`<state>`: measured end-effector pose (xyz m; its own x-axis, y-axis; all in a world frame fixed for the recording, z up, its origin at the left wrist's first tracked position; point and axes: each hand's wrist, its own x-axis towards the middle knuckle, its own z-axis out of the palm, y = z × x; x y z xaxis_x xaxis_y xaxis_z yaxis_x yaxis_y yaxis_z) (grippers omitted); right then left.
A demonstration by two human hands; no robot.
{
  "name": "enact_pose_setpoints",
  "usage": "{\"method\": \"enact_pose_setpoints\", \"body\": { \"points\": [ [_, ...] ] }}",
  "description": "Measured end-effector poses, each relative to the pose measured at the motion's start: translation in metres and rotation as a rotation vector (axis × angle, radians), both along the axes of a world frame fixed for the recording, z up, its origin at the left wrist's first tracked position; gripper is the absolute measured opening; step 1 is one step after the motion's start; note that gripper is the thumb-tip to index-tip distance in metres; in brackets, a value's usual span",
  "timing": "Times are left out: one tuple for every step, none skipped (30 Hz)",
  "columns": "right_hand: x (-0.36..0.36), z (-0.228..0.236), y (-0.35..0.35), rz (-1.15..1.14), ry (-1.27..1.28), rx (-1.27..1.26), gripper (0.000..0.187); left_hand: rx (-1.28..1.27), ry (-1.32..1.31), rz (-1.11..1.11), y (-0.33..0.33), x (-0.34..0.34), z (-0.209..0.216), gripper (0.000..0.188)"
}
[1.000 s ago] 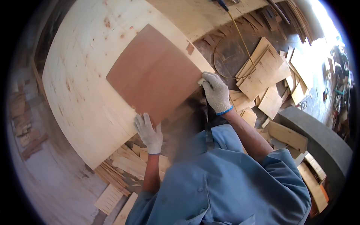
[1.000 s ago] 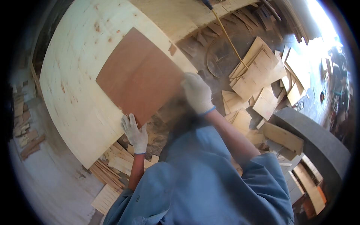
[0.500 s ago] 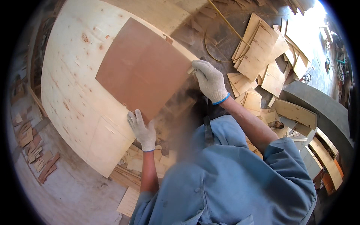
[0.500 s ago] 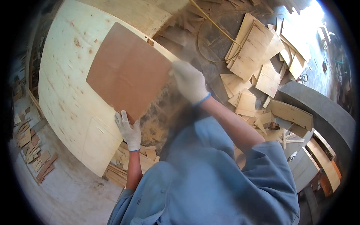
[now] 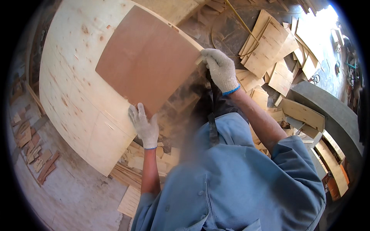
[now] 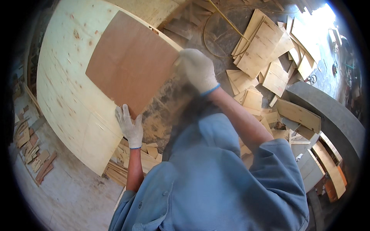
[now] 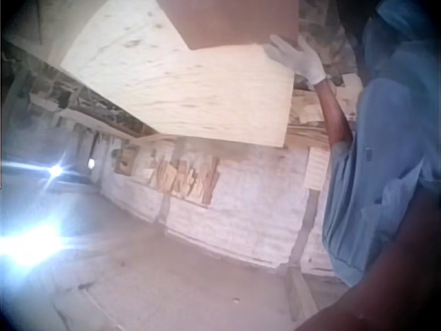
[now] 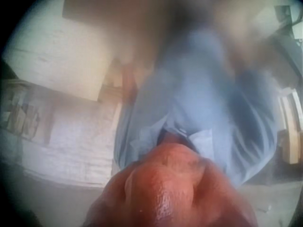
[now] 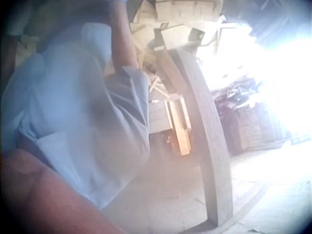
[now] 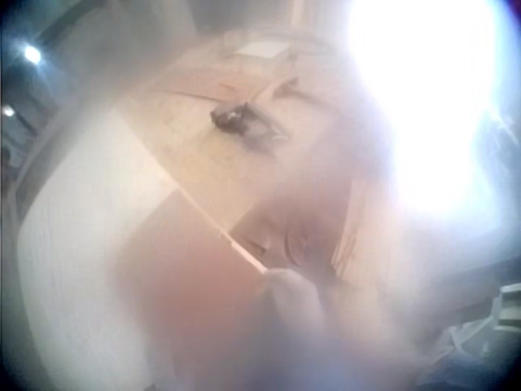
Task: The person positions a reddish-brown template on a large light-colored plywood sheet, marks the outline with a red pencil, and then uses a nail gun to fasten the plywood to a workbench. The person repeats this process with a second template and then lifts the assembled plywood sheet.
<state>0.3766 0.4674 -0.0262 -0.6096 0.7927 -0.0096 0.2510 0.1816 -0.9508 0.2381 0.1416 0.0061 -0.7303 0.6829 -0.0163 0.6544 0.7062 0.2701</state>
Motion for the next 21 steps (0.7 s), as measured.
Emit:
{"method": "enact_pose_setpoints", "body": {
  "points": [
    [-0.001,-0.002,0.001,-0.013,-0.013,0.006,0.024,0.005,-0.002,0.005,0.004,0.001,0.000,0.083],
    [-0.001,-0.003,0.001,-0.026,-0.025,0.011,0.024,0.010,-0.004,0.009,0.007,0.002,0.001,0.082],
    [-0.002,-0.004,0.002,-0.035,-0.027,-0.007,0.024,0.014,-0.006,0.014,0.008,0.002,0.001,0.082],
    [-0.003,-0.004,0.001,-0.047,-0.023,-0.022,0.023,0.023,0.002,0.008,0.008,0.002,-0.001,0.082],
    [-0.003,-0.004,0.001,-0.058,-0.019,-0.038,0.022,0.032,0.010,0.001,0.006,0.002,-0.002,0.082],
    [-0.003,-0.004,0.000,-0.071,-0.009,-0.052,0.021,0.041,0.019,-0.005,0.006,0.002,-0.003,0.081],
    [-0.003,-0.002,0.001,-0.072,-0.003,-0.061,0.021,0.024,0.003,0.009,0.007,0.001,-0.002,0.081],
    [-0.003,-0.001,0.001,-0.073,0.002,-0.070,0.020,0.007,-0.013,0.022,0.009,0.002,0.001,0.080],
    [-0.001,0.003,0.001,-0.059,0.000,-0.076,0.020,-0.009,-0.028,0.035,0.010,0.003,0.003,0.080],
    [-0.001,0.004,0.002,-0.048,0.001,-0.081,0.020,-0.011,-0.024,0.036,0.011,0.003,0.003,0.080],
    [-0.001,0.003,0.004,-0.048,-0.001,-0.070,0.020,-0.014,-0.018,0.036,0.010,0.003,0.003,0.079],
    [-0.002,0.001,0.006,-0.049,-0.002,-0.060,0.020,-0.016,-0.013,0.035,0.010,0.003,0.002,0.079],
    [-0.002,0.000,0.006,-0.055,-0.002,-0.075,0.020,-0.016,-0.013,0.031,0.010,0.003,0.003,0.080],
    [-0.002,-0.001,0.006,-0.060,-0.004,-0.091,0.021,-0.016,-0.013,0.027,0.010,0.003,0.003,0.080],
    [-0.002,-0.001,0.004,-0.067,-0.002,-0.129,0.021,-0.016,-0.012,0.022,0.010,0.003,0.004,0.080],
    [-0.002,0.001,0.004,-0.070,0.000,-0.139,0.021,-0.023,-0.017,0.022,0.011,0.004,0.005,0.081],
    [-0.001,0.002,0.003,-0.072,0.002,-0.149,0.021,-0.030,-0.021,0.022,0.011,0.004,0.006,0.081],
    [-0.001,0.004,0.003,-0.068,0.002,-0.130,0.022,-0.037,-0.026,0.022,0.012,0.004,0.007,0.081],
    [0.000,0.004,0.001,-0.071,0.015,-0.080,0.022,-0.038,-0.020,0.015,0.012,0.004,0.008,0.082],
    [0.000,0.004,0.000,-0.075,0.028,-0.027,0.023,-0.039,-0.015,0.007,0.012,0.004,0.008,0.082],
    [0.000,0.002,-0.002,-0.085,0.055,0.058,0.023,-0.040,-0.010,0.000,0.012,0.004,0.007,0.082]
  ]
}}
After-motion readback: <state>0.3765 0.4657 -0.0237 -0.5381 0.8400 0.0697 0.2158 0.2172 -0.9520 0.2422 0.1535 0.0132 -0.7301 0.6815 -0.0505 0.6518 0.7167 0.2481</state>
